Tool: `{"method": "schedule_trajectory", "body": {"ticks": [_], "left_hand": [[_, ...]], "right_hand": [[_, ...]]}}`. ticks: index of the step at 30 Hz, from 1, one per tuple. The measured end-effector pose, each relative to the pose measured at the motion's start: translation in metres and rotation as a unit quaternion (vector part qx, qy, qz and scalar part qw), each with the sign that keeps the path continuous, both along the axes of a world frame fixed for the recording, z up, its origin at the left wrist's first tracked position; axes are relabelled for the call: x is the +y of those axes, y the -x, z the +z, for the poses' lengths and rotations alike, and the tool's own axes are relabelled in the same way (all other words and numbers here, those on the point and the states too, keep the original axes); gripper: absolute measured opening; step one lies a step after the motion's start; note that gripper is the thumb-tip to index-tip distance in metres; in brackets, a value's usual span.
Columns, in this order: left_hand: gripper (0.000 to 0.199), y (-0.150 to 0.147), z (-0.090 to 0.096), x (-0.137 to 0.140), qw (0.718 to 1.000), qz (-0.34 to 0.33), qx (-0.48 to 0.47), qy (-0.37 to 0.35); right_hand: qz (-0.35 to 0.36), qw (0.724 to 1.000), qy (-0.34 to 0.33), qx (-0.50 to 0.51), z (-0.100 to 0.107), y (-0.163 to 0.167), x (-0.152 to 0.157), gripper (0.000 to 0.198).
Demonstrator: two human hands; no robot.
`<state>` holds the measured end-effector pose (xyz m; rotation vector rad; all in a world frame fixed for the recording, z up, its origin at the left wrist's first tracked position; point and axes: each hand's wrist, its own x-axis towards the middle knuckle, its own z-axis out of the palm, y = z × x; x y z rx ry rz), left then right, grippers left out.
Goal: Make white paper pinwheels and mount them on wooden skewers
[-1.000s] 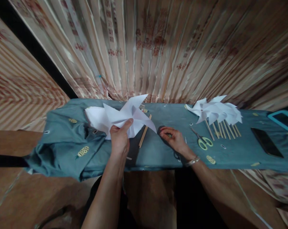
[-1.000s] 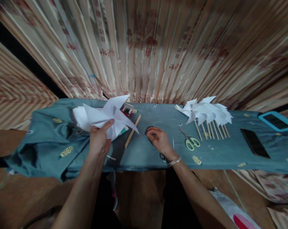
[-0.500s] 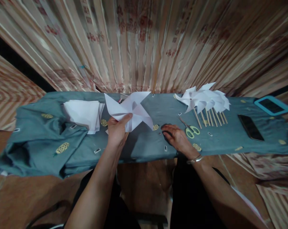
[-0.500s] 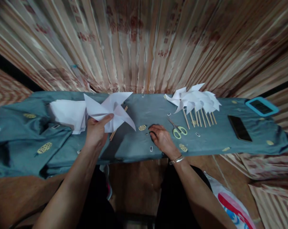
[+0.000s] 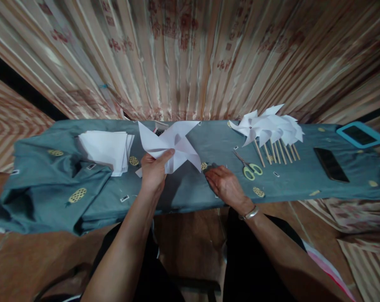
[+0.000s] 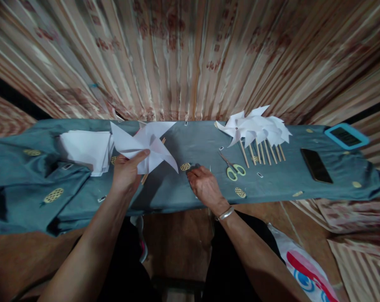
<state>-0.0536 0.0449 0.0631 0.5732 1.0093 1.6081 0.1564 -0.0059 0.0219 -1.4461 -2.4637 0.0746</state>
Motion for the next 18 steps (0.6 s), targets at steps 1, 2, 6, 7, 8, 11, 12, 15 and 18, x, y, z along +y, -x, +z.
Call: {"method": "schedule_trajectory", "body": {"ticks": [1,2,6,7,8,11,12,15,18], "left_hand": [[0.027,0.000,0.000,0.000,1.000,-0.002,0.000,-0.002],[0.027,0.000,0.000,0.000,1.000,-0.003,0.001,-0.003],[0.026,-0.001,-0.003,-0.001,1.000,-0.007,0.007,0.005],[0.026,-0.001,-0.005,-0.001,1.000,-0.011,0.007,0.009],[0.027,-0.002,-0.006,-0.001,1.000,-0.015,0.007,0.014],[0.028,-0.005,-0.009,-0.002,0.999,-0.030,0.009,0.029],[0.028,-0.007,-0.010,-0.002,0.999,-0.032,0.011,0.032],[0.027,-0.010,-0.011,-0.003,0.999,-0.038,0.014,0.031],[0.026,-0.014,-0.011,-0.003,0.999,-0.046,0.010,0.026]], "right_hand": [[0.001,1.000,-0.001,-0.010,0.000,0.000,0.001,0.026],[0.000,1.000,-0.004,-0.019,0.001,0.000,0.001,0.026],[-0.007,0.999,-0.013,-0.039,0.001,0.001,0.002,0.023],[-0.010,0.999,-0.011,-0.040,0.001,0.000,0.003,0.023],[-0.016,0.999,-0.009,-0.041,0.000,0.000,0.004,0.023],[-0.038,0.998,-0.009,-0.039,-0.003,-0.002,0.006,0.021],[-0.043,0.998,-0.011,-0.039,-0.004,-0.003,0.007,0.021],[-0.050,0.998,-0.025,-0.040,-0.005,-0.006,0.008,0.021],[-0.049,0.997,-0.042,-0.039,-0.005,-0.006,0.008,0.021]]}}
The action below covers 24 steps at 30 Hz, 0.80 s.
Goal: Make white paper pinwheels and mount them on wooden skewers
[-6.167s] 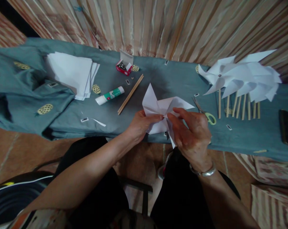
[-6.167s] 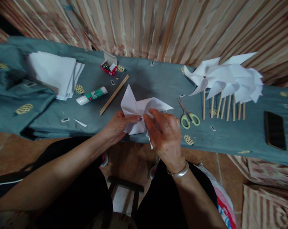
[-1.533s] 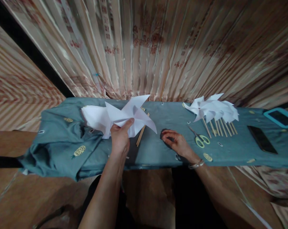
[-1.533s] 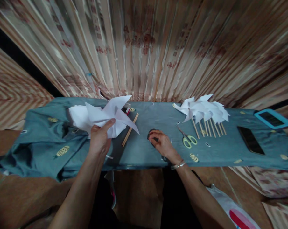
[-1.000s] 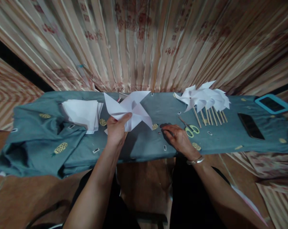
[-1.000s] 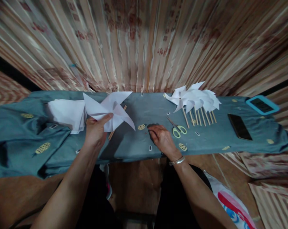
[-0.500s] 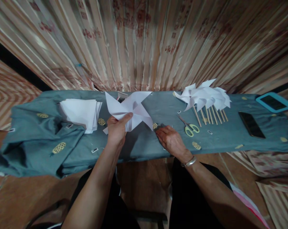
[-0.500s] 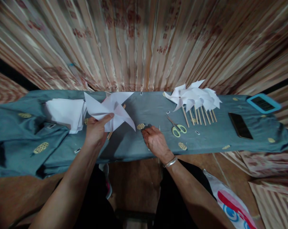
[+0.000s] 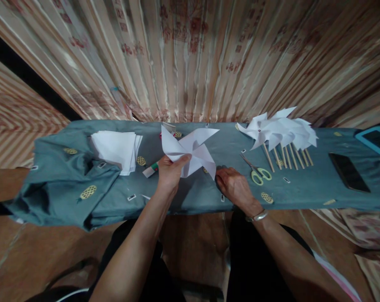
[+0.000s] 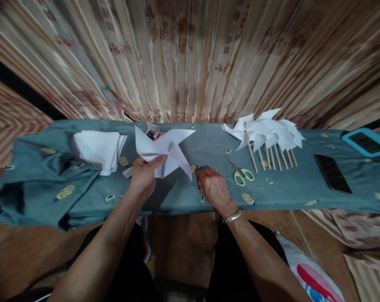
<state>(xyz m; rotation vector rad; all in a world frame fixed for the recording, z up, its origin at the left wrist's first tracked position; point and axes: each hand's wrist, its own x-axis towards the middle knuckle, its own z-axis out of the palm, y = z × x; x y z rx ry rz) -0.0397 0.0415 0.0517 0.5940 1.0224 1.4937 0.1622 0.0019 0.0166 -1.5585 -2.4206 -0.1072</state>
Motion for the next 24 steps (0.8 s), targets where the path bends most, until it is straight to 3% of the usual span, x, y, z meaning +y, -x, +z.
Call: {"method": "schedule_trajectory", "body": {"ticks": [5,9,12,14,17,20,24], "left_hand": [[0.023,-0.004,0.001,-0.002,1.000,-0.008,-0.003,-0.009],[0.019,-0.005,0.001,-0.004,1.000,-0.006,0.027,-0.012],[0.014,-0.006,-0.001,-0.005,0.997,0.000,0.075,-0.021],[0.013,-0.008,-0.003,-0.005,0.994,-0.001,0.107,-0.031],[0.015,-0.014,-0.006,-0.008,0.988,-0.020,0.145,-0.045],[0.017,-0.024,-0.006,-0.012,0.981,-0.054,0.179,-0.055],[0.021,-0.038,-0.004,-0.018,0.981,-0.094,0.163,-0.050]], "right_hand": [[0.006,1.000,-0.001,0.006,-0.005,0.004,-0.001,0.023],[-0.050,0.983,0.019,0.175,-0.008,-0.002,-0.001,0.021],[-0.145,0.910,0.035,0.386,0.007,-0.009,-0.004,0.015],[-0.164,0.858,0.036,0.486,0.026,-0.008,-0.011,0.013],[-0.144,0.822,0.033,0.550,0.053,0.003,-0.024,0.006],[-0.085,0.849,0.030,0.521,0.063,0.015,-0.035,0.004],[-0.074,0.886,-0.020,0.457,0.055,0.016,-0.034,0.004]]}}
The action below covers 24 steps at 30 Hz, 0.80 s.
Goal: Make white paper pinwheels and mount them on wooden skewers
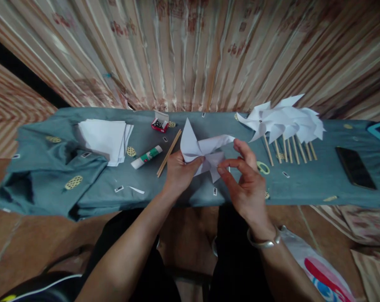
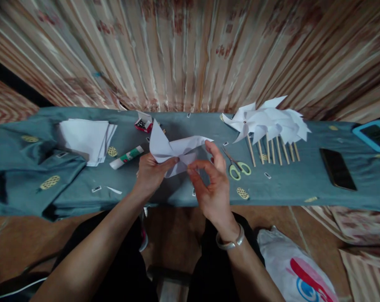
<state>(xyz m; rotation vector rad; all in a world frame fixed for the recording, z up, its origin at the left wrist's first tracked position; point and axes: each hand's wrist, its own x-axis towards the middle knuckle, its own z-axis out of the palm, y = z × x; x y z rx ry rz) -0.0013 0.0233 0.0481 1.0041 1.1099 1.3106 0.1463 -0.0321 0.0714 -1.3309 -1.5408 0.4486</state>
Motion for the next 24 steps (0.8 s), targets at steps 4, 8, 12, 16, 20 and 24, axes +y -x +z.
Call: {"method": "schedule_trajectory", "body": {"ticks": [4,8,12,16,20,24], "left_hand": [[0.023,-0.013,0.001,-0.003,0.998,-0.017,-0.053,0.025],[0.020,-0.021,0.000,-0.004,0.996,-0.038,-0.068,0.047],[0.019,-0.026,-0.001,-0.006,0.995,-0.047,-0.071,0.048],[0.023,-0.029,-0.001,-0.008,0.995,-0.055,-0.061,0.060],[0.022,-0.029,-0.002,-0.009,0.995,-0.055,-0.058,0.060],[0.022,-0.030,-0.003,-0.009,0.995,-0.059,-0.061,0.053]], "right_hand": [[0.004,1.000,0.004,-0.006,-0.009,-0.010,0.007,0.006],[0.005,1.000,0.012,-0.004,-0.013,-0.018,0.010,0.006],[0.006,1.000,0.022,-0.002,-0.014,-0.022,0.011,0.005],[0.008,0.999,0.035,0.009,-0.016,-0.026,0.012,0.003],[0.009,0.999,0.048,0.021,-0.017,-0.029,0.011,0.004],[0.014,0.998,0.056,0.027,-0.017,-0.029,0.011,0.005]]}}
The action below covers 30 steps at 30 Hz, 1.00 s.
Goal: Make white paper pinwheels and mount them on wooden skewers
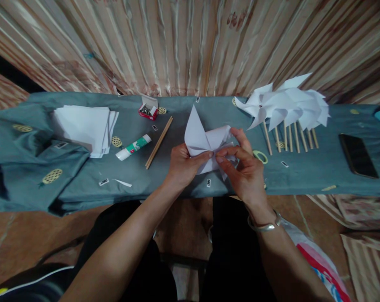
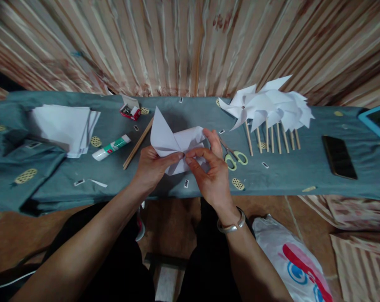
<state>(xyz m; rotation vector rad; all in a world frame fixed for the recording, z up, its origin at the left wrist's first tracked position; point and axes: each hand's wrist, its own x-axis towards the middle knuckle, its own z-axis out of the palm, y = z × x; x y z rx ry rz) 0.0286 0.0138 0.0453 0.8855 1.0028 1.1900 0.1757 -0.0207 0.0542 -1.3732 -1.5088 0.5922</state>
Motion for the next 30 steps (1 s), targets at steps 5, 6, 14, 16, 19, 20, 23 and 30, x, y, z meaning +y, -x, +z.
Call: {"method": "schedule_trajectory", "body": {"ticks": [5,6,14,16,19,20,23,30], "left_hand": [[0.023,-0.0009,-0.0008,0.0002,1.000,0.000,0.003,0.001],[0.023,-0.0009,-0.0008,0.0004,1.000,-0.001,0.001,0.001],[0.023,-0.0007,0.0005,-0.0004,1.000,-0.002,0.002,0.002],[0.022,-0.0007,0.0005,-0.0006,1.000,-0.001,0.008,0.000],[0.022,-0.0008,0.0002,-0.0009,1.000,0.002,0.017,-0.005],[0.022,-0.0008,0.0000,-0.0010,1.000,0.004,0.020,-0.005],[0.022,-0.0004,-0.0005,-0.0012,0.999,0.007,0.032,-0.006],[0.022,-0.0005,-0.0013,-0.0010,0.999,0.007,0.037,-0.009]], "right_hand": [[0.001,1.000,0.001,-0.005,-0.0013,-0.0001,0.0004,0.003],[0.000,1.000,0.000,-0.005,-0.0015,0.0000,0.0004,0.003],[0.006,1.000,0.013,0.017,-0.0011,0.0011,0.0000,0.003],[0.007,1.000,0.014,0.023,-0.0014,0.0015,0.0001,0.003],[0.007,1.000,0.013,0.026,-0.0015,0.0022,0.0000,0.002],[0.008,1.000,0.014,0.025,-0.0013,0.0025,-0.0001,0.002],[0.011,1.000,0.017,0.020,-0.0008,0.0030,-0.0008,0.004],[0.010,0.999,0.023,0.026,-0.0009,0.0032,-0.0014,0.005]]}}
